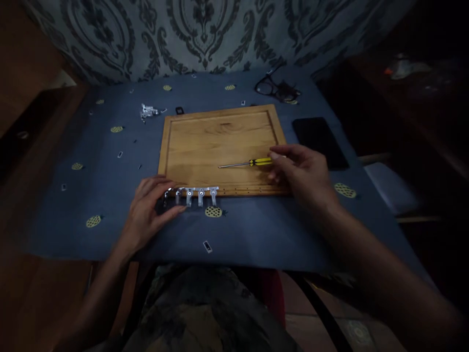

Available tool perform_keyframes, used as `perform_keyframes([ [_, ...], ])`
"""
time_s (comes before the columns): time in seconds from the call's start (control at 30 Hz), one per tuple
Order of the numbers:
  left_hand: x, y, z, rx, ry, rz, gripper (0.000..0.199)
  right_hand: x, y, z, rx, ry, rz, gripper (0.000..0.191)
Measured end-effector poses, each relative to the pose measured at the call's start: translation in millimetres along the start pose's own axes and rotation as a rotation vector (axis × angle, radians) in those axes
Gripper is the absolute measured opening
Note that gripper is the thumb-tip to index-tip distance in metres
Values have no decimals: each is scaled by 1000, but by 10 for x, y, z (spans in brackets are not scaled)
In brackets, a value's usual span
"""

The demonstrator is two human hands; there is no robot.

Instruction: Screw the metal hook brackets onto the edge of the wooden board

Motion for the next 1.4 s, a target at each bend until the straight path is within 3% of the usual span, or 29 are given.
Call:
perform_keyframes([
  [0.1, 32, -39, 16, 7, -20, 0, 39, 86, 91, 96, 159, 84, -78, 37],
  [0.2, 34, -75, -1, -7, -68, 26, 44, 328, 18, 312, 292, 227, -80, 32],
  [0.3, -20, -129, -58, -59, -144, 52, 46, 586, -261, 455, 359, 390, 69, 26],
  [0.37, -77, -172, -87, -88, -166, 75, 46, 715, -490, 482, 462, 561, 188, 36],
  [0.47, -153, -231, -103, -110, -173, 118, 48, 790, -724, 432, 656, 721, 241, 46],
  [0.73, -174, -315, -83, -113, -188, 201, 48, 807, -840, 429, 787, 781, 211, 38],
  [1.13, -170, -365, -60, -97, -187, 168, 45, 825, -864, 352, 778, 747, 192, 41],
  [1.4, -172, -378, -63, -77, -179, 155, 30, 834, -857, 380, 775, 764, 181, 40],
])
Point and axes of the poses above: each hand's wrist, its own x-axis away from the middle knuckle, its own y-axis out of the back of the hand, z = x × y, the point moved 4 cm from there along -x, towards the middle knuckle, and after that the axes turned 11 degrees about x, right-handed, at the moved point
